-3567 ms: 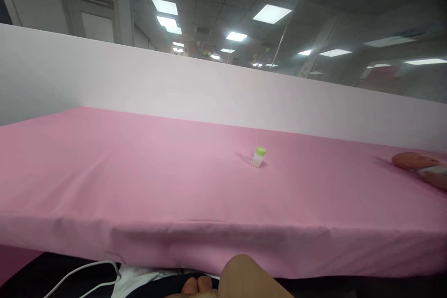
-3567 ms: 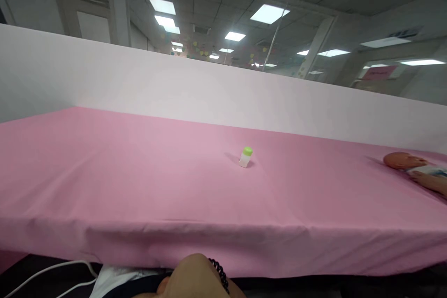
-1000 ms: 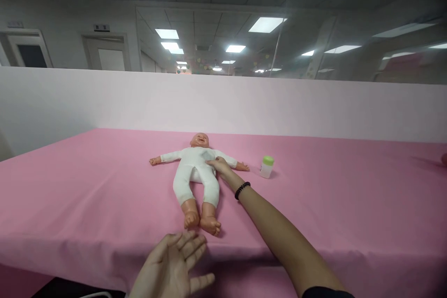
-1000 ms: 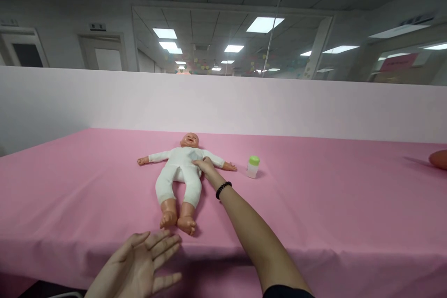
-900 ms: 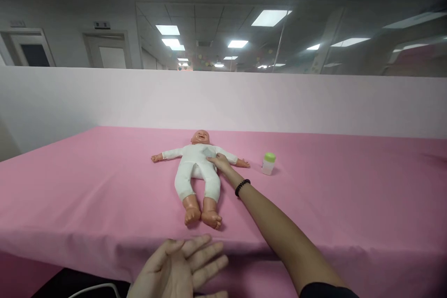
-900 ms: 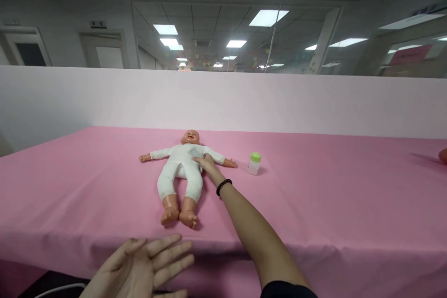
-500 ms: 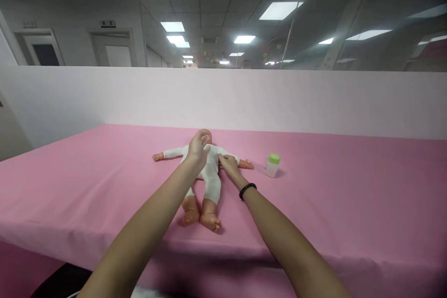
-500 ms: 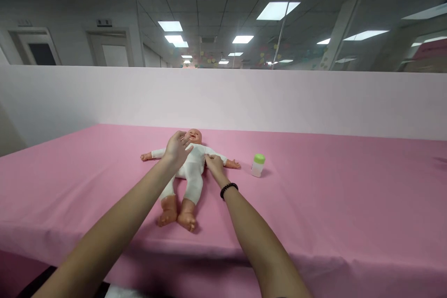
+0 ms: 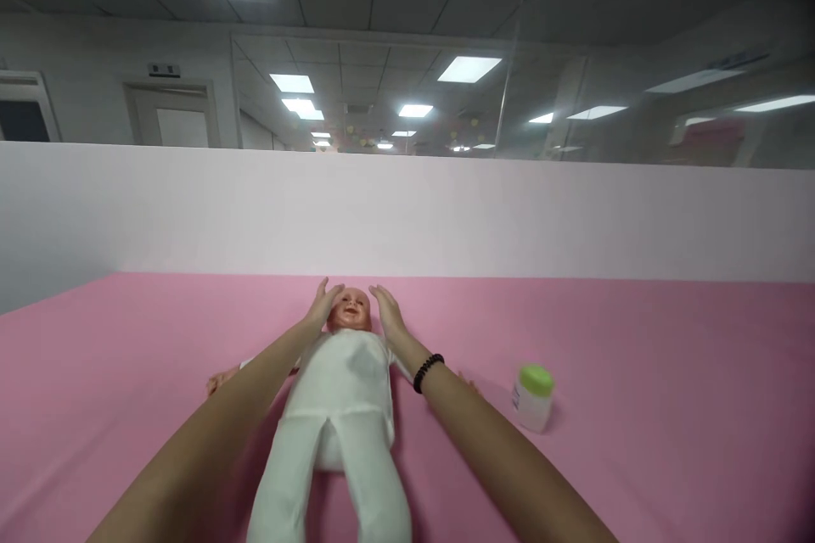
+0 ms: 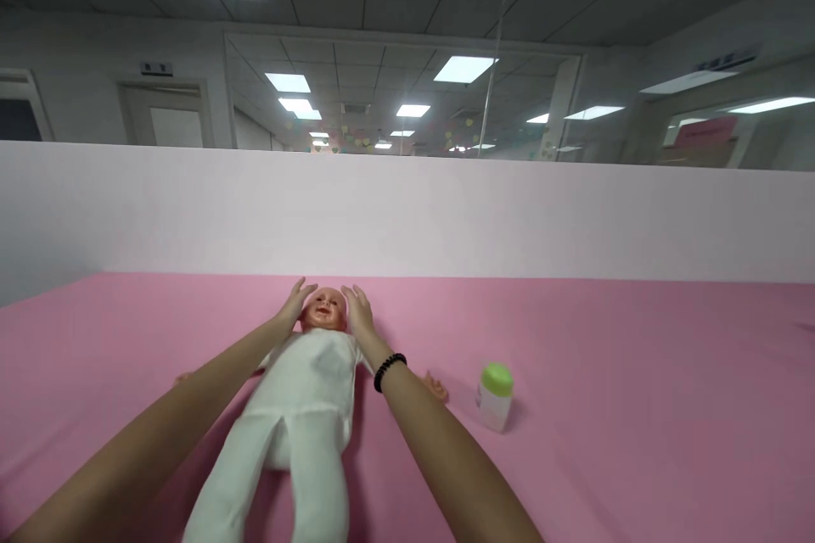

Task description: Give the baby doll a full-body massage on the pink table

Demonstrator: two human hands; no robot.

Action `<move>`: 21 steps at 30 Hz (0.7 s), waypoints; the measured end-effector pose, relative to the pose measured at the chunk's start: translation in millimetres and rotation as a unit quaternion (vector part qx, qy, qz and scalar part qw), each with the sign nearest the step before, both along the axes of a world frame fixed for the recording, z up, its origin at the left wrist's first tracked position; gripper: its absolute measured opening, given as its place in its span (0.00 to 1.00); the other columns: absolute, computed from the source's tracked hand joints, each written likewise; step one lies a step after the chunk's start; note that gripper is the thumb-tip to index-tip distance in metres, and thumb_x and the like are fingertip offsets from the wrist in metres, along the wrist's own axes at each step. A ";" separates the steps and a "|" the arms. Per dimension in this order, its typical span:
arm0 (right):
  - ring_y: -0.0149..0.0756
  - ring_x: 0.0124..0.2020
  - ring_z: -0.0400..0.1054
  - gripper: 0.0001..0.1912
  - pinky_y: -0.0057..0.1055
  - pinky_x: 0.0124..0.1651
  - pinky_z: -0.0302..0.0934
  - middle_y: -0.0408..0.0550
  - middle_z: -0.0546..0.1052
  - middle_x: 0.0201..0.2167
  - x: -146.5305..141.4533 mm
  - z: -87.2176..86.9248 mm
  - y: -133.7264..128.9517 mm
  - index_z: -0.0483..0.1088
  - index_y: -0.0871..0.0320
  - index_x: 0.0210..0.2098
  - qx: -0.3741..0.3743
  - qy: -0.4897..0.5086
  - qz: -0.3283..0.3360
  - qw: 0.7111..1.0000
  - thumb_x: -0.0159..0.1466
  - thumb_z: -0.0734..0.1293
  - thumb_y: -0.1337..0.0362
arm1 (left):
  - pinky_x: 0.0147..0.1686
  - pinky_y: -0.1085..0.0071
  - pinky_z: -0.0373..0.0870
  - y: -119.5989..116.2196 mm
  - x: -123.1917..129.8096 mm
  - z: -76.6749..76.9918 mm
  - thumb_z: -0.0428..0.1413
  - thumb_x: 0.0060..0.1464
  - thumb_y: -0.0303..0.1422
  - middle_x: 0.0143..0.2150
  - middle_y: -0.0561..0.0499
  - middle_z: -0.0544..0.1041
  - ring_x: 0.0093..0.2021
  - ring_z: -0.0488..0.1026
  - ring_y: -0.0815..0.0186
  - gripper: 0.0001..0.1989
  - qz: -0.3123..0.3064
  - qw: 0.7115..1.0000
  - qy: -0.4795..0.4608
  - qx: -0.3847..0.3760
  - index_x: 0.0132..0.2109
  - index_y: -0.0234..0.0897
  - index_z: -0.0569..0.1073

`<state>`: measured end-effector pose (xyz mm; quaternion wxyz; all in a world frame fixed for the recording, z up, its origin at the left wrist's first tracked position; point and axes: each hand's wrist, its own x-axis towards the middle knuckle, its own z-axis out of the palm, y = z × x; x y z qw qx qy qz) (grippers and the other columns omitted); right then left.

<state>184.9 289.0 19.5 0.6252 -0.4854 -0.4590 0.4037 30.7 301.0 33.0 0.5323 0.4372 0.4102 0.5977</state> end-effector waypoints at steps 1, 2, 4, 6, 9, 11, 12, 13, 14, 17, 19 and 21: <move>0.48 0.65 0.62 0.32 0.39 0.63 0.60 0.56 0.67 0.65 -5.4 -5.1 12.4 0.70 0.58 0.57 0.006 0.018 0.025 1.000 0.58 0.67 0.49 | 0.61 0.54 0.59 10.6 4.2 -5.7 0.68 0.45 0.41 0.62 0.36 0.70 0.65 0.64 0.44 0.34 -0.027 1.000 -0.010 0.001 0.58 0.40 0.67; 0.48 0.64 0.63 0.31 0.38 0.62 0.61 0.55 0.68 0.65 -10.2 -11.7 22.4 0.70 0.58 0.57 0.014 0.037 0.049 0.998 0.57 0.68 0.50 | 0.59 0.56 0.63 19.4 7.7 -11.4 0.68 0.46 0.40 0.57 0.37 0.73 0.61 0.69 0.47 0.32 -0.058 0.998 -0.016 0.004 0.56 0.39 0.69; 0.47 0.62 0.66 0.35 0.39 0.62 0.63 0.52 0.69 0.65 -16.3 -26.7 34.7 0.68 0.54 0.61 0.031 0.073 0.086 0.993 0.56 0.70 0.51 | 0.55 0.59 0.67 31.8 10.9 -22.6 0.68 0.46 0.40 0.50 0.38 0.77 0.53 0.75 0.51 0.28 -0.110 0.993 -0.025 0.017 0.53 0.36 0.72; 0.47 0.62 0.66 0.37 0.40 0.62 0.64 0.51 0.68 0.65 -16.6 -38.7 37.9 0.65 0.51 0.63 0.034 0.089 0.103 0.990 0.55 0.72 0.52 | 0.54 0.59 0.69 37.4 9.8 -32.2 0.69 0.46 0.40 0.49 0.40 0.78 0.49 0.77 0.53 0.28 -0.135 0.990 -0.022 0.031 0.53 0.36 0.72; 0.48 0.64 0.64 0.36 0.41 0.62 0.64 0.48 0.67 0.66 -10.3 -43.3 34.3 0.66 0.49 0.63 0.044 0.090 0.136 0.986 0.55 0.73 0.54 | 0.53 0.58 0.70 37.5 5.9 -40.3 0.69 0.47 0.39 0.50 0.42 0.77 0.48 0.77 0.53 0.30 -0.140 0.989 -0.024 0.036 0.56 0.39 0.70; 0.48 0.64 0.63 0.34 0.42 0.64 0.63 0.47 0.67 0.66 -6.4 -39.8 32.4 0.67 0.48 0.62 0.037 0.080 0.137 0.987 0.56 0.72 0.54 | 0.52 0.58 0.70 36.1 5.0 -41.9 0.68 0.48 0.40 0.50 0.43 0.77 0.48 0.77 0.54 0.29 -0.142 0.989 -0.027 0.031 0.56 0.41 0.69; 0.48 0.65 0.63 0.33 0.43 0.64 0.62 0.46 0.67 0.66 -5.3 -38.0 32.4 0.68 0.48 0.61 0.032 0.077 0.133 0.988 0.56 0.72 0.53 | 0.52 0.59 0.70 35.8 5.2 -42.1 0.67 0.49 0.40 0.50 0.43 0.77 0.48 0.77 0.54 0.29 -0.140 0.989 -0.027 0.028 0.56 0.41 0.69; 0.48 0.65 0.62 0.32 0.43 0.65 0.61 0.46 0.67 0.65 -4.6 -36.7 33.0 0.69 0.48 0.60 0.027 0.074 0.132 0.988 0.57 0.71 0.53 | 0.52 0.59 0.71 35.8 5.8 -42.2 0.66 0.50 0.40 0.50 0.43 0.77 0.48 0.77 0.55 0.28 -0.139 0.990 -0.027 0.025 0.57 0.41 0.69; 0.47 0.65 0.62 0.31 0.43 0.66 0.60 0.45 0.68 0.65 -4.2 -36.2 34.1 0.69 0.48 0.59 0.026 0.074 0.132 0.988 0.57 0.70 0.54 | 0.51 0.60 0.71 35.8 6.6 -42.1 0.65 0.51 0.40 0.50 0.43 0.77 0.48 0.77 0.55 0.27 -0.137 0.990 -0.028 0.023 0.57 0.41 0.69; 0.47 0.65 0.62 0.28 0.43 0.66 0.59 0.44 0.70 0.63 -2.8 -38.6 37.2 0.71 0.48 0.57 0.029 0.088 0.141 0.986 0.57 0.68 0.56 | 0.51 0.62 0.71 35.3 8.8 -41.5 0.62 0.54 0.40 0.50 0.44 0.77 0.49 0.76 0.55 0.24 -0.114 0.993 -0.038 0.016 0.56 0.41 0.69; 0.48 0.64 0.63 0.28 0.44 0.65 0.60 0.45 0.71 0.62 -1.6 -40.2 37.1 0.71 0.49 0.57 0.029 0.093 0.150 0.984 0.57 0.68 0.56 | 0.51 0.63 0.71 33.6 9.1 -40.5 0.60 0.55 0.41 0.50 0.44 0.77 0.50 0.76 0.56 0.22 -0.104 0.994 -0.046 0.010 0.55 0.40 0.70; 0.48 0.63 0.64 0.28 0.44 0.64 0.61 0.44 0.72 0.61 -0.9 -39.6 35.0 0.70 0.48 0.58 0.025 0.087 0.153 0.984 0.57 0.69 0.56 | 0.49 0.63 0.72 31.4 8.1 -39.3 0.60 0.56 0.41 0.50 0.45 0.77 0.49 0.76 0.56 0.22 -0.109 0.993 -0.048 0.002 0.55 0.41 0.70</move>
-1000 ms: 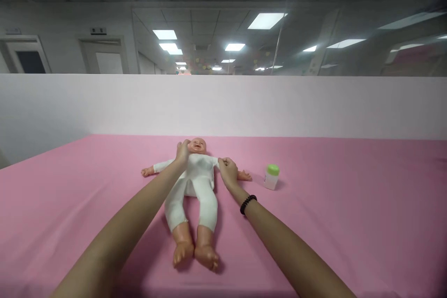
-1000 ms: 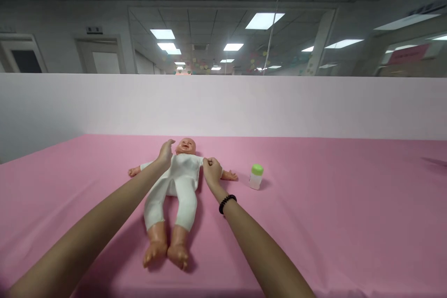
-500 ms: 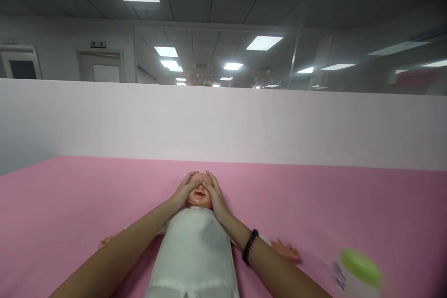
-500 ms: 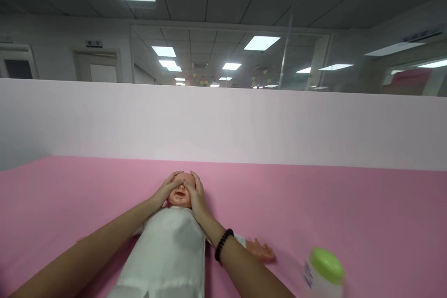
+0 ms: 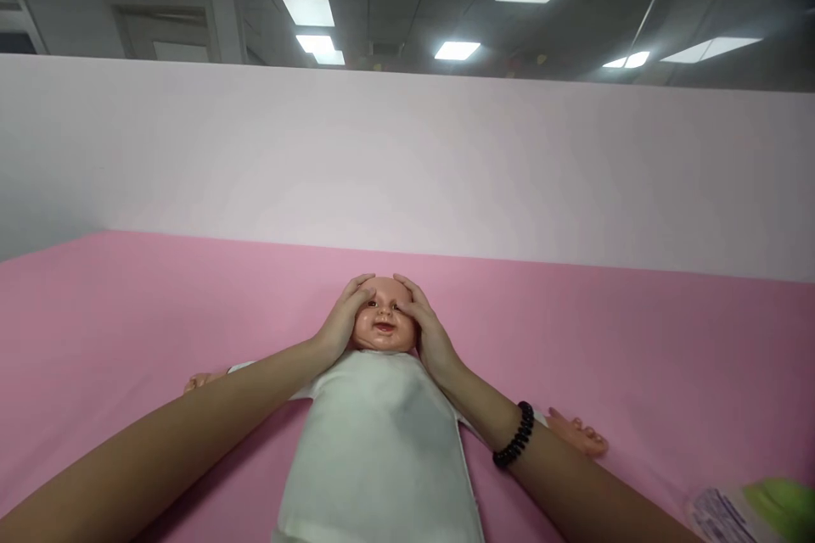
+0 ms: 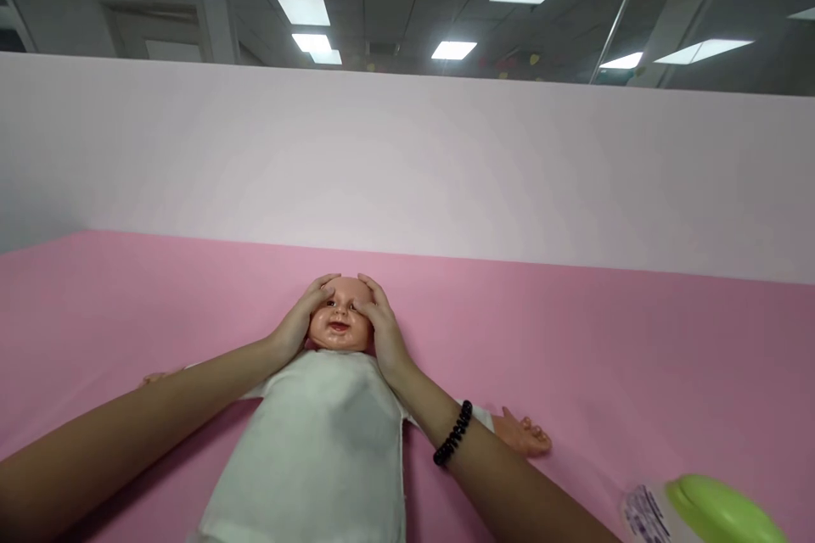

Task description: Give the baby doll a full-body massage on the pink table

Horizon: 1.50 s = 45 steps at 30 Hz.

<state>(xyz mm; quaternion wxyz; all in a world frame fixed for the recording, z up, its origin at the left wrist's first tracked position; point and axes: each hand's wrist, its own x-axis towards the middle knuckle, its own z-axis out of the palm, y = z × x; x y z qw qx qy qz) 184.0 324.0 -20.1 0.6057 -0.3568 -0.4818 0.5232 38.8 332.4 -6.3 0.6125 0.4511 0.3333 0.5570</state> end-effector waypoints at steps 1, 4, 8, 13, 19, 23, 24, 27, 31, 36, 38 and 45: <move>0.47 0.63 0.64 0.29 0.43 0.64 0.61 0.44 0.71 0.61 0.1 1.0 -1.3 0.70 0.47 0.58 0.000 -0.009 -0.001 1.000 0.57 0.69 0.55 | 0.48 0.63 0.72 -1.0 -0.8 0.6 0.61 0.55 0.40 0.50 0.45 0.77 0.49 0.76 0.56 0.23 -0.008 1.000 0.004 -0.003 0.56 0.42 0.69; 0.47 0.62 0.64 0.29 0.42 0.64 0.62 0.43 0.70 0.62 -0.8 4.3 -3.3 0.69 0.46 0.58 -0.006 -0.026 -0.009 1.000 0.57 0.71 0.53 | 0.45 0.63 0.73 -2.4 -2.5 1.7 0.66 0.50 0.38 0.49 0.46 0.77 0.47 0.77 0.55 0.28 -0.024 0.999 0.025 -0.006 0.58 0.44 0.68; 0.46 0.62 0.64 0.27 0.41 0.64 0.61 0.44 0.72 0.59 -1.6 4.0 -1.0 0.70 0.48 0.56 -0.008 -0.006 -0.014 1.000 0.57 0.69 0.56 | 0.45 0.62 0.74 -1.0 -1.6 2.2 0.63 0.52 0.37 0.48 0.46 0.78 0.46 0.77 0.55 0.26 -0.016 1.000 0.019 -0.012 0.58 0.43 0.69; 0.45 0.63 0.63 0.26 0.40 0.65 0.60 0.44 0.71 0.60 -1.4 5.3 -3.3 0.70 0.49 0.56 0.002 -0.016 -0.014 1.000 0.58 0.68 0.55 | 0.46 0.63 0.74 -1.1 -2.1 1.4 0.63 0.53 0.38 0.49 0.45 0.77 0.47 0.77 0.56 0.25 -0.012 1.000 0.022 0.000 0.57 0.42 0.69; 0.46 0.60 0.66 0.28 0.40 0.60 0.64 0.44 0.73 0.58 -2.9 8.1 -5.7 0.69 0.48 0.56 -0.018 -0.005 -0.014 1.000 0.56 0.69 0.56 | 0.48 0.61 0.74 1.0 -3.2 -3.6 0.63 0.53 0.39 0.50 0.44 0.77 0.48 0.77 0.54 0.26 -0.029 0.999 0.022 0.016 0.57 0.42 0.69; 0.46 0.61 0.65 0.27 0.41 0.62 0.62 0.44 0.72 0.58 -2.2 7.6 -6.4 0.70 0.48 0.56 -0.013 0.008 -0.003 1.000 0.57 0.69 0.55 | 0.47 0.61 0.75 1.8 -2.5 -3.8 0.62 0.54 0.40 0.50 0.45 0.78 0.47 0.78 0.56 0.25 -0.025 0.999 0.021 0.004 0.58 0.43 0.69; 0.46 0.62 0.64 0.27 0.41 0.63 0.61 0.44 0.72 0.59 -1.9 8.0 -7.0 0.70 0.48 0.56 -0.009 0.000 -0.002 1.000 0.57 0.70 0.55 | 0.48 0.61 0.75 1.4 -2.6 -3.4 0.62 0.54 0.40 0.50 0.46 0.78 0.47 0.78 0.57 0.26 -0.028 0.999 0.023 0.006 0.58 0.44 0.68; 0.45 0.62 0.64 0.28 0.40 0.63 0.61 0.44 0.70 0.61 -1.2 9.0 -8.1 0.69 0.48 0.57 -0.001 -0.022 -0.010 1.000 0.57 0.71 0.55 | 0.48 0.62 0.75 0.6 -2.9 -2.7 0.64 0.52 0.41 0.50 0.46 0.77 0.48 0.78 0.57 0.28 -0.035 0.999 0.032 0.016 0.58 0.44 0.68; 0.45 0.61 0.65 0.26 0.41 0.62 0.62 0.45 0.72 0.58 -1.0 8.2 -6.4 0.70 0.49 0.55 -0.012 -0.001 -0.010 1.000 0.57 0.69 0.56 | 0.48 0.63 0.75 3.2 -2.3 -3.9 0.60 0.55 0.38 0.49 0.47 0.77 0.48 0.77 0.58 0.22 -0.017 1.000 0.023 0.010 0.56 0.42 0.69; 0.45 0.63 0.63 0.28 0.40 0.64 0.60 0.45 0.70 0.61 -2.0 9.3 -7.5 0.69 0.49 0.56 -0.006 -0.008 -0.009 1.000 0.57 0.70 0.55 | 0.46 0.64 0.75 -1.0 -2.0 0.0 0.61 0.54 0.39 0.49 0.47 0.78 0.47 0.78 0.58 0.25 -0.029 0.999 0.023 -0.001 0.58 0.43 0.68; 0.45 0.64 0.62 0.28 0.40 0.64 0.60 0.45 0.70 0.61 -2.6 10.4 -8.4 0.69 0.49 0.57 -0.002 -0.019 -0.014 1.000 0.57 0.71 0.55 | 0.46 0.63 0.76 -4.0 -2.0 2.9 0.64 0.52 0.39 0.48 0.47 0.78 0.46 0.78 0.57 0.29 -0.030 0.999 0.037 -0.010 0.59 0.44 0.67; 0.44 0.64 0.62 0.26 0.41 0.67 0.57 0.44 0.70 0.60 -2.2 11.8 -9.8 0.69 0.48 0.56 -0.010 0.003 -0.005 1.000 0.59 0.68 0.52 | 0.49 0.64 0.74 -2.6 -3.3 2.6 0.60 0.53 0.36 0.51 0.48 0.76 0.48 0.77 0.59 0.23 -0.018 0.999 0.027 -0.002 0.56 0.42 0.69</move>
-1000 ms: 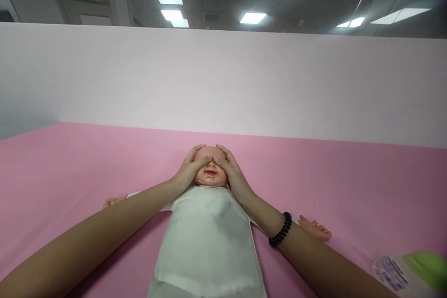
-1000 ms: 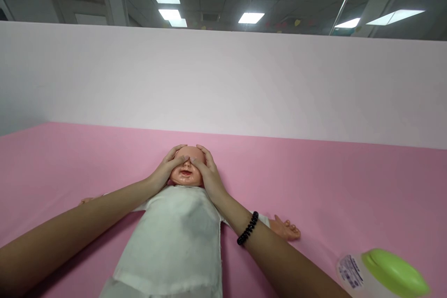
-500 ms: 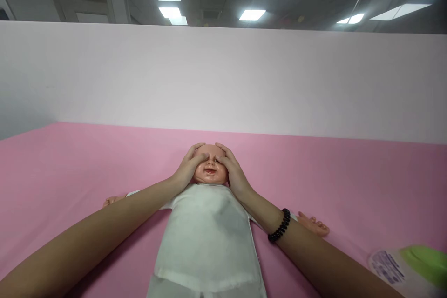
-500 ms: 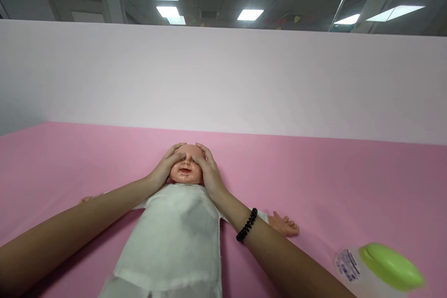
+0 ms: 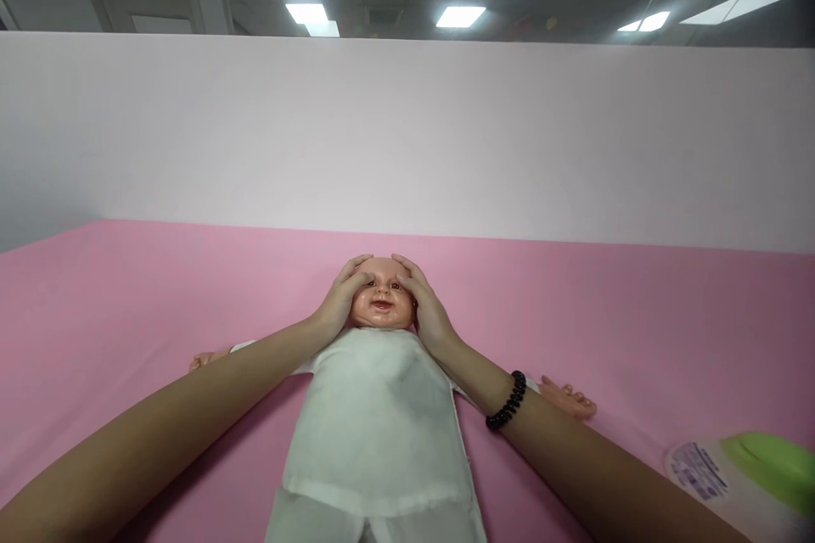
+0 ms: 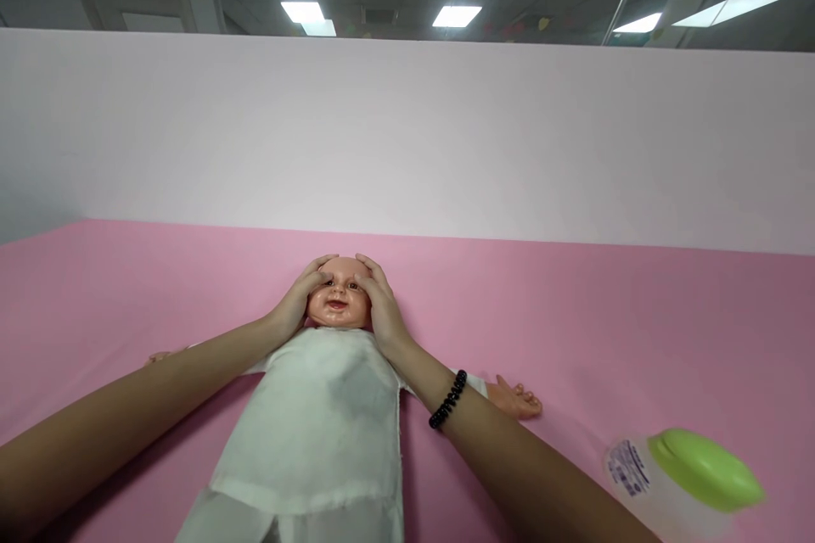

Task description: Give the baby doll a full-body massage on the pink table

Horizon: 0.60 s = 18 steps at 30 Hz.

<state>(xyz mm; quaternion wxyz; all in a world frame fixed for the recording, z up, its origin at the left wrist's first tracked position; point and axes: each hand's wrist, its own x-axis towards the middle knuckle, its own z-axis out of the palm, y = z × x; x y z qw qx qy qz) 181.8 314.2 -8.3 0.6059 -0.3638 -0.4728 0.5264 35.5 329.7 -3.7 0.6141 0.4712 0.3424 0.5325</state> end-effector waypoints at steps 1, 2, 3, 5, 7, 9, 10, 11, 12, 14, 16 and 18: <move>0.44 0.64 0.62 0.26 0.41 0.67 0.57 0.44 0.70 0.60 -0.1 0.6 -0.6 0.69 0.48 0.56 0.002 -0.006 -0.001 1.000 0.59 0.69 0.53 | 0.49 0.64 0.74 0.4 -0.5 -0.8 0.60 0.54 0.37 0.51 0.48 0.76 0.48 0.77 0.59 0.24 -0.005 1.000 0.000 0.002 0.57 0.43 0.69; 0.44 0.63 0.62 0.27 0.41 0.66 0.58 0.44 0.70 0.60 -0.3 1.2 -1.2 0.68 0.48 0.56 0.001 -0.014 -0.003 1.000 0.59 0.69 0.53 | 0.49 0.63 0.74 0.7 -0.9 -1.6 0.61 0.54 0.38 0.52 0.47 0.76 0.48 0.77 0.58 0.25 -0.012 1.000 0.001 0.002 0.58 0.44 0.68; 0.44 0.63 0.63 0.27 0.41 0.66 0.58 0.44 0.70 0.60 -0.5 1.7 -1.5 0.68 0.48 0.57 0.000 -0.022 -0.004 1.000 0.58 0.69 0.53 | 0.49 0.63 0.74 1.0 -1.2 -2.5 0.62 0.54 0.39 0.52 0.47 0.76 0.49 0.77 0.58 0.27 -0.016 1.000 0.003 0.002 0.59 0.44 0.68; 0.44 0.62 0.64 0.28 0.41 0.65 0.59 0.45 0.70 0.60 -0.9 1.6 -1.1 0.67 0.48 0.57 -0.003 -0.033 -0.007 0.999 0.58 0.69 0.53 | 0.50 0.63 0.74 2.2 -1.4 -4.4 0.63 0.53 0.39 0.53 0.47 0.76 0.50 0.77 0.57 0.28 -0.018 1.000 0.011 0.005 0.60 0.45 0.67; 0.44 0.63 0.63 0.26 0.41 0.66 0.58 0.44 0.70 0.60 -0.9 0.1 0.6 0.68 0.48 0.56 0.003 -0.027 -0.011 1.000 0.58 0.69 0.53 | 0.51 0.63 0.73 4.5 -1.1 -6.8 0.63 0.54 0.39 0.54 0.47 0.76 0.51 0.76 0.57 0.27 -0.011 1.000 0.011 0.011 0.59 0.45 0.68; 0.43 0.64 0.62 0.25 0.41 0.68 0.56 0.44 0.70 0.60 -0.4 -2.0 2.2 0.69 0.49 0.54 0.012 -0.011 -0.013 1.000 0.58 0.68 0.53 | 0.52 0.62 0.73 7.2 -0.8 -9.4 0.61 0.55 0.38 0.54 0.48 0.76 0.52 0.75 0.58 0.24 -0.004 1.000 0.005 0.016 0.58 0.44 0.69; 0.43 0.64 0.61 0.24 0.41 0.68 0.56 0.43 0.70 0.59 -0.2 -2.7 2.4 0.69 0.49 0.54 0.012 -0.004 -0.010 1.000 0.58 0.67 0.53 | 0.53 0.62 0.73 8.2 -0.9 -10.4 0.60 0.55 0.38 0.53 0.48 0.76 0.52 0.75 0.58 0.23 -0.001 1.000 0.002 0.017 0.58 0.44 0.69; 0.43 0.64 0.61 0.24 0.40 0.68 0.56 0.43 0.70 0.59 0.0 -3.1 2.1 0.68 0.48 0.54 0.010 -0.003 -0.006 1.000 0.58 0.67 0.53 | 0.53 0.61 0.73 8.6 -1.0 -11.0 0.60 0.55 0.38 0.53 0.48 0.76 0.52 0.75 0.58 0.23 0.000 1.000 0.000 0.016 0.58 0.44 0.69; 0.43 0.64 0.62 0.25 0.40 0.67 0.58 0.43 0.71 0.59 0.1 -2.9 1.3 0.68 0.48 0.55 0.007 -0.006 -0.002 1.000 0.58 0.68 0.53 | 0.53 0.61 0.73 8.5 -1.2 -11.1 0.60 0.55 0.38 0.53 0.48 0.76 0.52 0.76 0.57 0.24 -0.003 1.000 0.001 0.015 0.58 0.44 0.69; 0.43 0.64 0.62 0.26 0.39 0.64 0.61 0.43 0.71 0.58 -0.4 -1.3 -1.1 0.67 0.47 0.56 0.001 -0.020 -0.001 1.000 0.58 0.68 0.54 | 0.54 0.59 0.73 6.3 -1.2 -9.9 0.62 0.54 0.39 0.54 0.47 0.76 0.52 0.76 0.56 0.26 -0.016 1.000 0.006 0.015 0.59 0.44 0.68; 0.42 0.64 0.61 0.27 0.39 0.63 0.63 0.43 0.71 0.58 -1.7 1.0 -3.4 0.66 0.46 0.56 -0.003 -0.031 -0.006 1.000 0.58 0.68 0.54 | 0.54 0.58 0.73 2.8 0.0 -7.4 0.64 0.53 0.40 0.54 0.46 0.76 0.52 0.76 0.55 0.28 -0.027 0.999 0.010 0.016 0.60 0.44 0.67; 0.43 0.64 0.61 0.26 0.39 0.63 0.63 0.43 0.70 0.58 -2.8 3.1 -4.7 0.66 0.47 0.56 -0.010 -0.025 -0.004 1.000 0.58 0.67 0.55 | 0.54 0.58 0.73 -0.6 1.9 -4.5 0.63 0.54 0.39 0.54 0.45 0.76 0.51 0.77 0.55 0.28 -0.027 1.000 0.008 0.010 0.61 0.44 0.66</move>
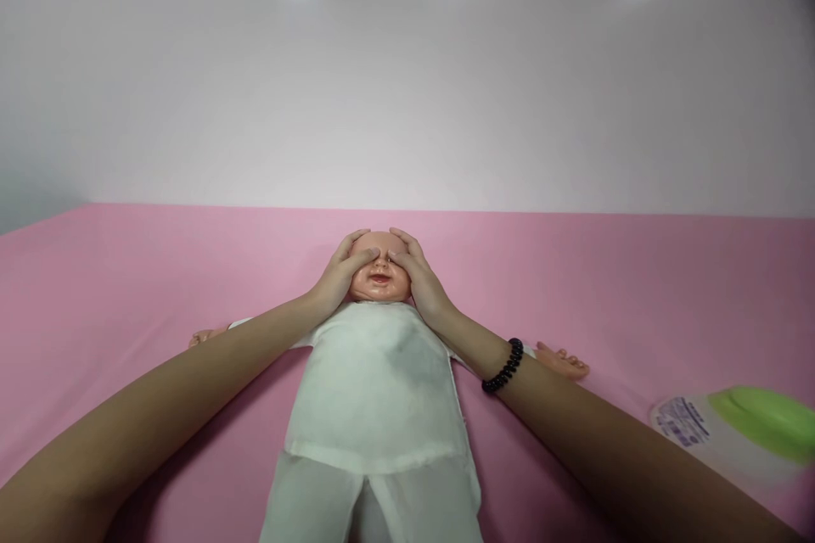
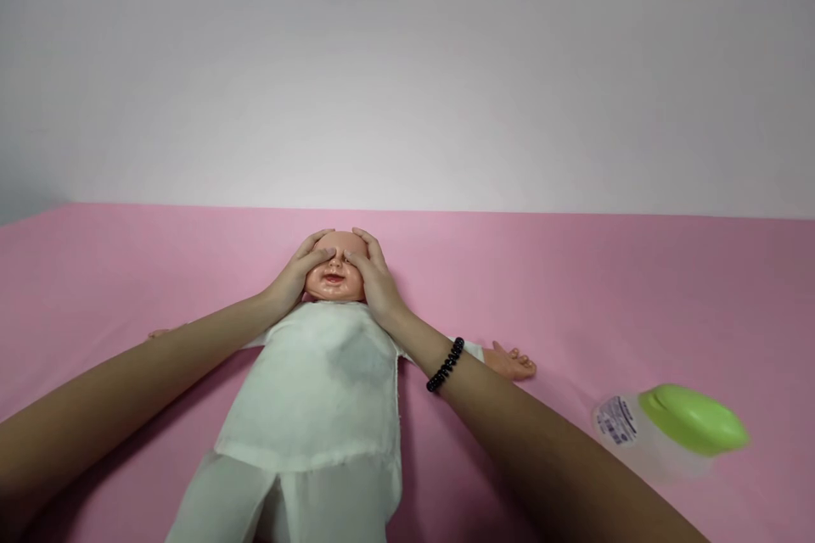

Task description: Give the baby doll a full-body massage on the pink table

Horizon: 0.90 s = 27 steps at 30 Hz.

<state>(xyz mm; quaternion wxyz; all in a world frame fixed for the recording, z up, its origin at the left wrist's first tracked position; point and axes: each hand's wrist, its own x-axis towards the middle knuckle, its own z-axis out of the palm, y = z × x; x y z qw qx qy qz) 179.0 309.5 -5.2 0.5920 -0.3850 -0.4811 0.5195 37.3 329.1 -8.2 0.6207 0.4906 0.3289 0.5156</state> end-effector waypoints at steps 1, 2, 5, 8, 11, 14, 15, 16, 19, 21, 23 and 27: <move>0.43 0.63 0.62 0.27 0.40 0.63 0.63 0.44 0.70 0.58 0.0 0.8 -0.3 0.65 0.47 0.56 -0.005 0.009 0.004 1.000 0.58 0.67 0.55 | 0.53 0.57 0.74 -1.4 0.6 1.6 0.62 0.55 0.38 0.54 0.45 0.76 0.51 0.77 0.55 0.28 0.002 1.000 -0.002 -0.008 0.61 0.44 0.66; 0.43 0.63 0.62 0.27 0.40 0.63 0.63 0.44 0.70 0.58 0.6 1.4 -0.4 0.65 0.48 0.57 -0.011 0.021 0.011 1.000 0.57 0.67 0.55 | 0.53 0.56 0.74 -2.4 0.4 3.2 0.60 0.56 0.38 0.53 0.45 0.76 0.50 0.77 0.55 0.28 0.003 1.000 -0.001 -0.017 0.62 0.44 0.65; 0.46 0.61 0.65 0.34 0.44 0.64 0.63 0.47 0.68 0.59 7.8 2.0 -0.5 0.62 0.47 0.61 -0.037 0.045 0.061 0.996 0.55 0.70 0.55 | 0.56 0.54 0.73 -2.4 -8.0 9.1 0.59 0.57 0.40 0.56 0.43 0.74 0.54 0.76 0.53 0.32 -0.024 0.999 0.036 -0.017 0.66 0.44 0.60; 0.49 0.60 0.67 0.51 0.51 0.65 0.61 0.49 0.66 0.61 21.1 0.7 0.2 0.54 0.42 0.67 -0.050 0.009 0.139 0.989 0.48 0.78 0.58 | 0.61 0.52 0.68 2.6 -26.9 14.8 0.68 0.50 0.40 0.65 0.40 0.68 0.62 0.70 0.49 0.46 -0.117 0.984 0.132 0.026 0.70 0.46 0.55; 0.50 0.61 0.66 0.63 0.56 0.66 0.59 0.49 0.63 0.64 32.8 -0.8 2.4 0.50 0.38 0.69 -0.035 -0.040 0.180 0.982 0.41 0.83 0.65 | 0.63 0.49 0.66 10.3 -45.0 17.0 0.73 0.41 0.34 0.70 0.38 0.61 0.67 0.65 0.46 0.60 -0.182 0.962 0.197 0.056 0.74 0.51 0.47; 0.50 0.61 0.67 0.63 0.57 0.65 0.60 0.50 0.62 0.65 38.3 -0.3 4.5 0.49 0.36 0.69 -0.047 -0.030 0.210 0.976 0.42 0.82 0.68 | 0.63 0.48 0.65 15.8 -53.2 16.6 0.73 0.41 0.33 0.70 0.37 0.62 0.67 0.65 0.45 0.63 -0.196 0.955 0.214 0.059 0.75 0.52 0.43; 0.50 0.61 0.68 0.62 0.57 0.64 0.61 0.50 0.62 0.65 38.9 0.4 4.7 0.49 0.36 0.69 -0.053 -0.022 0.220 0.974 0.43 0.81 0.68 | 0.63 0.48 0.65 16.6 -53.9 16.5 0.72 0.42 0.33 0.69 0.36 0.62 0.67 0.65 0.44 0.63 -0.197 0.954 0.218 0.057 0.75 0.52 0.42; 0.50 0.61 0.68 0.62 0.56 0.64 0.61 0.50 0.62 0.65 39.1 1.1 4.6 0.49 0.36 0.69 -0.057 -0.017 0.227 0.972 0.43 0.81 0.69 | 0.63 0.47 0.65 16.9 -54.0 16.5 0.72 0.42 0.33 0.69 0.36 0.63 0.67 0.65 0.44 0.63 -0.197 0.953 0.222 0.055 0.75 0.52 0.42; 0.49 0.63 0.66 0.63 0.56 0.65 0.60 0.50 0.60 0.67 38.5 3.1 3.2 0.48 0.37 0.70 -0.053 -0.026 0.225 0.973 0.44 0.81 0.69 | 0.63 0.48 0.65 15.5 -52.2 17.2 0.72 0.44 0.33 0.70 0.36 0.60 0.67 0.65 0.45 0.63 -0.201 0.949 0.235 0.059 0.76 0.53 0.40; 0.49 0.63 0.65 0.65 0.55 0.66 0.59 0.50 0.59 0.68 37.9 3.8 1.9 0.46 0.37 0.71 -0.049 -0.041 0.216 0.974 0.43 0.82 0.69 | 0.63 0.49 0.65 14.4 -51.2 17.4 0.72 0.43 0.33 0.72 0.37 0.58 0.68 0.64 0.45 0.64 -0.199 0.948 0.239 0.071 0.76 0.53 0.39; 0.50 0.63 0.65 0.66 0.56 0.66 0.59 0.51 0.60 0.68 37.6 3.9 0.8 0.45 0.37 0.71 -0.049 -0.041 0.213 0.975 0.43 0.82 0.69 | 0.64 0.49 0.64 14.5 -51.3 16.8 0.73 0.42 0.32 0.73 0.37 0.56 0.69 0.62 0.45 0.64 -0.196 0.948 0.236 0.083 0.76 0.53 0.40; 0.51 0.63 0.65 0.65 0.56 0.65 0.60 0.51 0.61 0.67 37.3 3.5 0.1 0.47 0.38 0.71 -0.051 -0.014 0.217 0.975 0.43 0.81 0.69 | 0.64 0.46 0.63 18.1 -53.8 14.2 0.72 0.43 0.33 0.73 0.37 0.55 0.68 0.63 0.45 0.62 -0.214 0.949 0.218 0.080 0.75 0.53 0.42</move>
